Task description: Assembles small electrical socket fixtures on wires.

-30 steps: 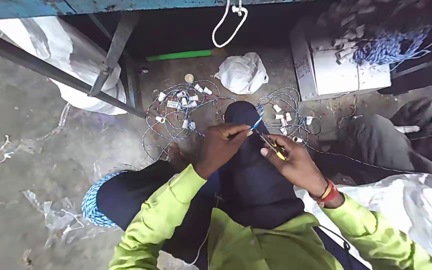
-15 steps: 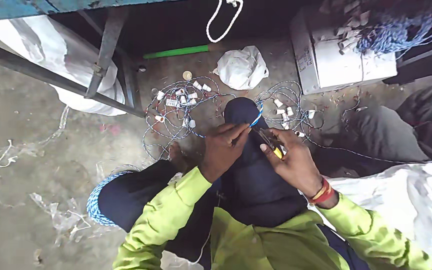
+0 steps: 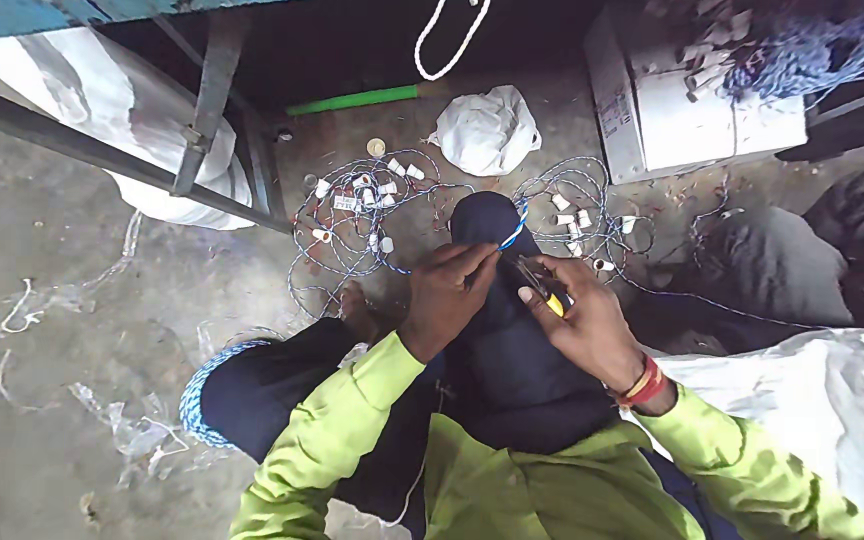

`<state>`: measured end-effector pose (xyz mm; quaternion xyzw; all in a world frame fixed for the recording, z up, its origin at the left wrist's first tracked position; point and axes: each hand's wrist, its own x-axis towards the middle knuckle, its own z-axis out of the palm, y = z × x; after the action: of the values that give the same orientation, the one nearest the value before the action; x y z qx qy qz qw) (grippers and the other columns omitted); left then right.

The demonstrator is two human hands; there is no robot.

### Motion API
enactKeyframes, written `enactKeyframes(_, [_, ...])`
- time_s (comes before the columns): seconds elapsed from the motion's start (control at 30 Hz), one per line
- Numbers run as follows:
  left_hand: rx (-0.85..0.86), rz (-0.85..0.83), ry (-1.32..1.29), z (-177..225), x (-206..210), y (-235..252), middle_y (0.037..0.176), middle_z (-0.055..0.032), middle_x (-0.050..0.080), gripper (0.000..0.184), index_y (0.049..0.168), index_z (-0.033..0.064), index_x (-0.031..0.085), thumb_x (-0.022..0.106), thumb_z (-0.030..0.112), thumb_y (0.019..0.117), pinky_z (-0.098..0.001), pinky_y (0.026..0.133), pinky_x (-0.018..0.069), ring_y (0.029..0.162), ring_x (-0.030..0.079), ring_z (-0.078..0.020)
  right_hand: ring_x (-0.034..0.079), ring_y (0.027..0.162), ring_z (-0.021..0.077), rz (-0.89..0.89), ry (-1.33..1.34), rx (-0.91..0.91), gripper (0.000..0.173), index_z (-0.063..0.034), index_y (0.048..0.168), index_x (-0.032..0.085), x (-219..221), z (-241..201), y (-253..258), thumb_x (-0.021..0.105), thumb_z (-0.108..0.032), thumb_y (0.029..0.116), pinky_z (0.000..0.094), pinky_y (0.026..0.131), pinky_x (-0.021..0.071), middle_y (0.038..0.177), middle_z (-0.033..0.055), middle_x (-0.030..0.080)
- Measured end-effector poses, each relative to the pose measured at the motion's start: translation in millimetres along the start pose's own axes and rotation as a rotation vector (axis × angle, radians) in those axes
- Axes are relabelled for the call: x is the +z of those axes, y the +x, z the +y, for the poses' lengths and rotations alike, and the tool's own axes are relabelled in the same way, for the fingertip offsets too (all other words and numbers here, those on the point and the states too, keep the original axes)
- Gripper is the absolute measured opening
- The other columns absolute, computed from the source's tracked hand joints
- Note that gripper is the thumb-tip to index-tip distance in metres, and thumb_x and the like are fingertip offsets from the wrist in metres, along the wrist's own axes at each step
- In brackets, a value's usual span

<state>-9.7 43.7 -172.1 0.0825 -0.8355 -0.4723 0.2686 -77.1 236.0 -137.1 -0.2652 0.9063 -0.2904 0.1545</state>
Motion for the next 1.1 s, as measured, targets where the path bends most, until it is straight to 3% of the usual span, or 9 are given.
enactKeyframes(0.27, [0.030,0.006,0.011,-1.2,-0.4,1.1,0.100,-0.0107,0.077,0.015,0.105,0.0023,0.079,0.074,0.008,0.0914,-0.0273,0.083,0.0605,0.092,0.074,-0.0151,0.065,0.105,0.0239,0.014,0.033,0.005,0.045,-0.0089,0.131,0.064,3.6,-2.4,1.4,0.064,-0.035,0.0950,0.0439,0.086,0.0563,0.117,0.0119,0.066])
enactKeyframes(0.6, [0.042,0.061,0.011,-4.7,6.0,-2.9,0.099,-0.0132,0.077,0.017,0.104,-0.0003,0.079,0.074,0.005,0.0893,-0.0287,0.084,0.0606,0.091,0.075,-0.0172,0.063,0.112,0.0268,0.043,0.090,0.029,0.046,-0.0085,0.133,0.063,11.3,-7.4,2.2,0.067,-0.034,0.0947,0.0460,0.093,0.0546,0.121,0.0137,0.065])
enactKeyframes(0.9, [-0.012,-0.034,-0.260,-3.0,1.4,-1.1,0.098,-0.0126,0.076,0.015,0.103,-0.0034,0.077,0.074,0.001,0.0893,-0.0241,0.078,0.0621,0.088,0.073,-0.0106,0.060,0.119,0.0282,0.120,0.111,-0.140,0.042,-0.0061,0.130,0.065,12.2,8.1,2.3,0.067,-0.027,0.0934,0.0445,0.099,0.0511,0.126,0.0155,0.064])
enactKeyframes(1.1, [0.039,-0.042,-0.229,0.5,2.8,-3.4,0.098,-0.0128,0.076,0.015,0.102,-0.0033,0.078,0.073,0.001,0.0882,-0.0247,0.081,0.0608,0.090,0.073,-0.0120,0.060,0.118,0.0263,0.146,0.099,-0.171,0.041,-0.0065,0.130,0.067,7.2,5.7,0.4,0.068,-0.027,0.0945,0.0420,0.098,0.0520,0.125,0.0138,0.065])
